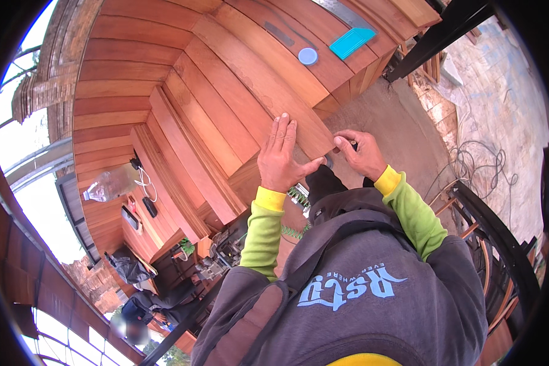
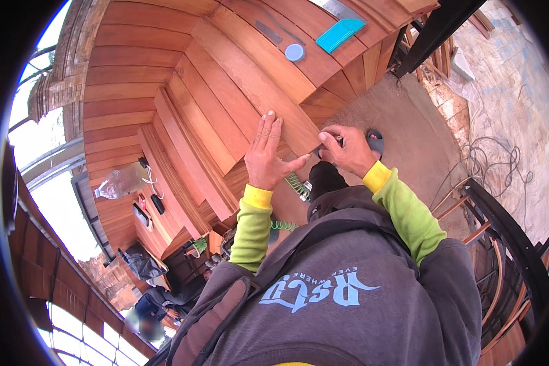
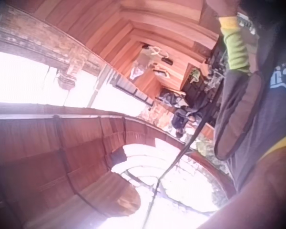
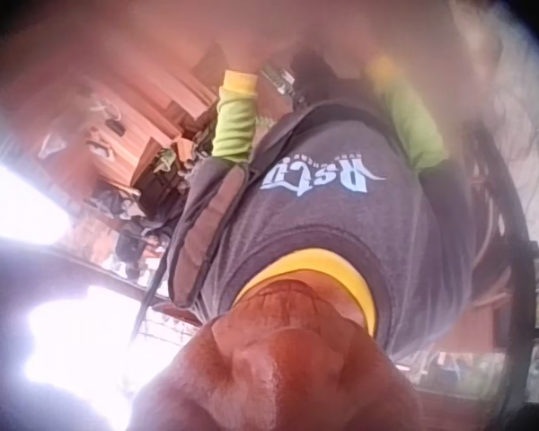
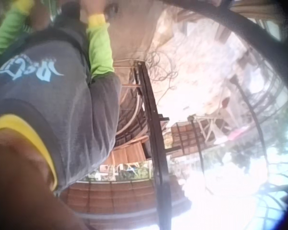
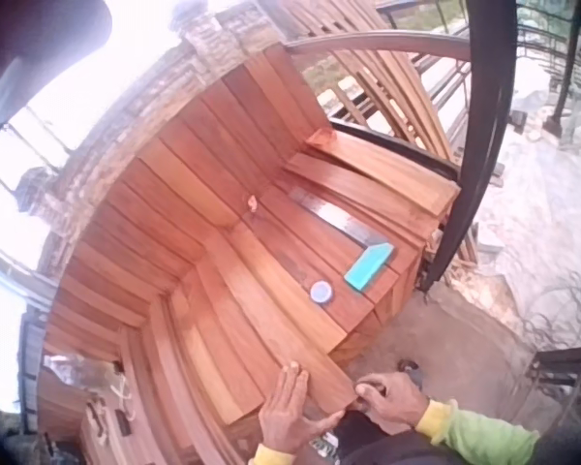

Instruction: The person places wooden planks onto a curved wooden ceiling structure, aligning them with existing planks. They use a small tool to mark or adjust the planks and occasionally tap them into place.

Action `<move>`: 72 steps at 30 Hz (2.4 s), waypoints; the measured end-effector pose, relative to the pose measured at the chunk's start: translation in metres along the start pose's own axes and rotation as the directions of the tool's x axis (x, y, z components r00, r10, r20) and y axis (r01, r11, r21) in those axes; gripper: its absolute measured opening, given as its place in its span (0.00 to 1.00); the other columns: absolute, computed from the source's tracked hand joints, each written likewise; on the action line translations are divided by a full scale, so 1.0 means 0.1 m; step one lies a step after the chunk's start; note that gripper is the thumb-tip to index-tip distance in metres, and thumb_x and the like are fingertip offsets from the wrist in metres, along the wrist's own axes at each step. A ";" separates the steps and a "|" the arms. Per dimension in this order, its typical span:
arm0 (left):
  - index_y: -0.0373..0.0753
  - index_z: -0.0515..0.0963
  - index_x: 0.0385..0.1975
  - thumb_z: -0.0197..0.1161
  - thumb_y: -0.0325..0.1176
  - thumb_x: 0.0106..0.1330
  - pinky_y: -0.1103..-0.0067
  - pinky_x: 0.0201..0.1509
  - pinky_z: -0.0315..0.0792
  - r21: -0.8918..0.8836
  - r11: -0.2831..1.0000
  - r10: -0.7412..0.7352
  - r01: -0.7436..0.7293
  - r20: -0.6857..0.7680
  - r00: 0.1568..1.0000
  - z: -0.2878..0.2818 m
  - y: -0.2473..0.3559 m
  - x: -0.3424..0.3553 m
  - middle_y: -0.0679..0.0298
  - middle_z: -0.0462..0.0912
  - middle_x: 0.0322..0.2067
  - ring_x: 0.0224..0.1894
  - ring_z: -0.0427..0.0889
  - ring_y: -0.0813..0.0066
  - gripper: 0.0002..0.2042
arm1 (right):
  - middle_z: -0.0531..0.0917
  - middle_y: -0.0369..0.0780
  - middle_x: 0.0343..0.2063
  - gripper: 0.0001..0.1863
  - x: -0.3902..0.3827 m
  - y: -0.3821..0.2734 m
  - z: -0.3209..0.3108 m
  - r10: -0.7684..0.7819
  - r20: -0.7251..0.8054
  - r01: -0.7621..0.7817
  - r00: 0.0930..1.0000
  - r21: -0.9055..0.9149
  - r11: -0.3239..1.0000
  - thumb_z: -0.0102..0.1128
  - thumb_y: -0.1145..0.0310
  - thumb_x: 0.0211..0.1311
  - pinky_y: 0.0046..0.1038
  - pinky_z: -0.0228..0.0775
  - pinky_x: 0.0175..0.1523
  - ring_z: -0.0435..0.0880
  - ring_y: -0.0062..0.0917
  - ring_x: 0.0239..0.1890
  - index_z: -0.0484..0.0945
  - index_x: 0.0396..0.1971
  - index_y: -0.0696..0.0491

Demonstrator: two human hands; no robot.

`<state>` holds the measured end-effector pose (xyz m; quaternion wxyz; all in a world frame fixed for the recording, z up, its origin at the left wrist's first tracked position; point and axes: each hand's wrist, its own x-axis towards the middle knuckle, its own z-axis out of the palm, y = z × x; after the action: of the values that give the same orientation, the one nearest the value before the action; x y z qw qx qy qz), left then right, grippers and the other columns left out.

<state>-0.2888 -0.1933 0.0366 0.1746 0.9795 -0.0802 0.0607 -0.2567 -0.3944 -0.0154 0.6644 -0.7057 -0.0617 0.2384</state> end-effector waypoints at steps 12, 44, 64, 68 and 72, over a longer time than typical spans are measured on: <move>0.28 0.59 0.62 0.59 0.56 0.59 0.66 0.67 0.58 0.037 0.990 -0.136 0.133 0.122 0.983 -0.08 -0.78 0.78 0.43 0.55 0.65 0.66 0.57 0.47 0.41 | 0.83 0.43 0.26 0.14 0.04 0.06 0.04 -0.001 -0.002 0.001 1.000 -0.049 0.999 0.58 0.66 0.61 0.24 0.72 0.35 0.81 0.22 0.29 0.78 0.36 0.64; 0.30 0.41 0.67 0.74 0.61 0.37 0.57 0.68 0.53 0.370 0.840 -0.537 0.397 0.466 0.703 -0.49 -1.70 2.42 0.46 0.39 0.69 0.71 0.45 0.52 0.64 | 0.77 0.38 0.19 0.26 2.79 -1.41 0.13 -0.335 -0.163 0.335 0.928 -0.027 0.942 0.41 0.52 0.71 0.21 0.69 0.30 0.77 0.19 0.23 0.76 0.28 0.61; 0.29 0.39 0.67 0.73 0.56 0.42 0.62 0.62 0.66 0.225 0.846 -0.524 0.483 0.517 0.677 -0.52 -1.77 2.36 0.45 0.34 0.69 0.64 0.62 0.48 0.61 | 0.80 0.40 0.26 0.12 4.62 -1.25 0.97 -0.280 0.102 0.295 0.955 -0.192 0.936 0.57 0.68 0.62 0.21 0.74 0.27 0.78 0.19 0.25 0.74 0.39 0.62; 0.28 0.40 0.67 0.73 0.57 0.41 0.63 0.60 0.67 0.253 0.848 -0.525 0.466 0.515 0.677 -0.50 -1.78 2.37 0.42 0.34 0.69 0.61 0.66 0.45 0.61 | 0.79 0.50 0.21 0.09 4.70 -1.22 0.95 -0.228 0.045 0.232 0.973 -0.243 0.942 0.54 0.69 0.60 0.32 0.71 0.25 0.79 0.37 0.20 0.75 0.29 0.61; 0.30 0.39 0.67 0.73 0.60 0.39 0.61 0.63 0.64 0.307 0.844 -0.534 0.440 0.548 0.643 -0.57 -1.65 2.49 0.45 0.34 0.69 0.64 0.62 0.46 0.63 | 0.79 0.54 0.23 0.11 4.94 -1.16 0.90 -0.486 0.029 0.440 0.873 -0.474 0.762 0.55 0.67 0.57 0.40 0.72 0.30 0.80 0.45 0.25 0.75 0.27 0.62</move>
<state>-0.0207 -0.0547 0.0717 0.0767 0.9391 0.1392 -0.3048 0.1662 -0.1003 -0.0293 0.5151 -0.8174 -0.2578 0.0109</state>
